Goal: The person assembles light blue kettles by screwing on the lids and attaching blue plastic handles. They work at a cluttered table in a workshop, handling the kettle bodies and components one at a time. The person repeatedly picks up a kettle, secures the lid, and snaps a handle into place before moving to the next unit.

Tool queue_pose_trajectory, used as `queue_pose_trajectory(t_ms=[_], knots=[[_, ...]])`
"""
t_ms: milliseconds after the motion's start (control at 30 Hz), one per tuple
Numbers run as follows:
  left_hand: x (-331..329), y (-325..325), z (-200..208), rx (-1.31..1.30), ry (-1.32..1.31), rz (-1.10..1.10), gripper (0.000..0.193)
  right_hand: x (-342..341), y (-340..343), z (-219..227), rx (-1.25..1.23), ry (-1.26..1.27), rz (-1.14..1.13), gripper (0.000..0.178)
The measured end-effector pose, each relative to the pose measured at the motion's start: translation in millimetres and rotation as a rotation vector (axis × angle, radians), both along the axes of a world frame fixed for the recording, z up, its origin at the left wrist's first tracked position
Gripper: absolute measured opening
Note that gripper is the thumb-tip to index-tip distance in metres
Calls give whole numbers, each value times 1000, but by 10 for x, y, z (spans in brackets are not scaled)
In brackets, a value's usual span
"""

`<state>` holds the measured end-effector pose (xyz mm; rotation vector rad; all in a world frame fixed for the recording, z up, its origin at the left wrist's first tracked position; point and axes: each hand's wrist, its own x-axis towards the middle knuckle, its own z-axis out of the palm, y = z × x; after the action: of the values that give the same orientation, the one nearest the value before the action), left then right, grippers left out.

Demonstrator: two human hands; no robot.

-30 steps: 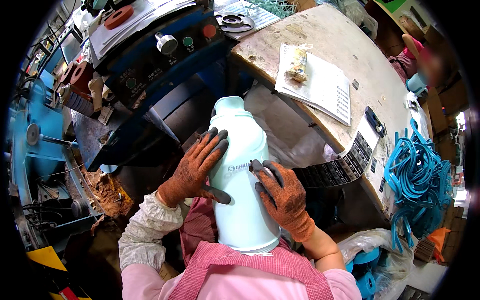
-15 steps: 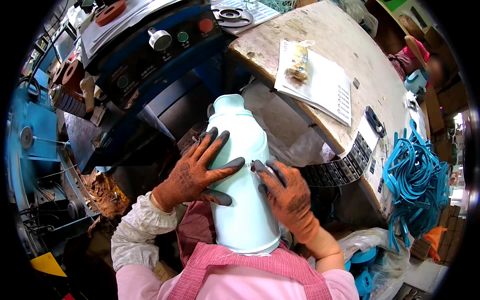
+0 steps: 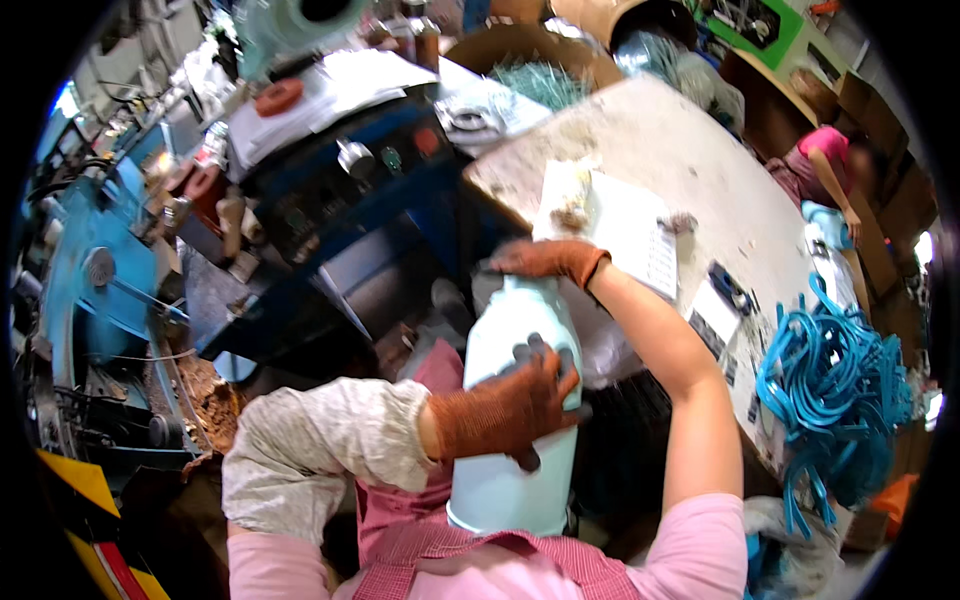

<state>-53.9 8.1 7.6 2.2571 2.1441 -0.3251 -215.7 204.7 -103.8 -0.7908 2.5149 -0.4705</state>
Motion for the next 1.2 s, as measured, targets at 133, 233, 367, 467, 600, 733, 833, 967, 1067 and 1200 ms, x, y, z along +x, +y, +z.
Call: queue_pose_trajectory(t_ms=[133,233,367,467,600,733,833,967,1067,1200], knots=[[-417,-308,264,333,-200,-5,54,312,150,845,63,-277,13,58],[-1532,-688,833,685,487,292,34,830,553,1808,-429,-218,-191,46],[-2455,-1128,1691,523,970,717,22,1415,892,2482,-788,441,-414,42],[-2048,-1011,1765,467,970,718,8,1401,914,2472,-797,1099,-316,42],[-665,-890,1377,571,1016,357,10,1040,825,2416,-774,1551,-407,43],[257,-820,955,717,715,294,16,723,350,2482,-830,1641,-270,39],[527,-482,425,639,382,183,18,600,-235,2489,-837,1697,-140,38],[824,-111,-329,410,-422,-248,20,436,-961,2442,-671,1739,80,44],[895,-24,-563,-2,-1080,-565,22,205,-1246,2500,-604,1757,74,52],[148,-161,-543,218,-1383,-271,45,-308,-1444,2598,-581,1739,22,59]])
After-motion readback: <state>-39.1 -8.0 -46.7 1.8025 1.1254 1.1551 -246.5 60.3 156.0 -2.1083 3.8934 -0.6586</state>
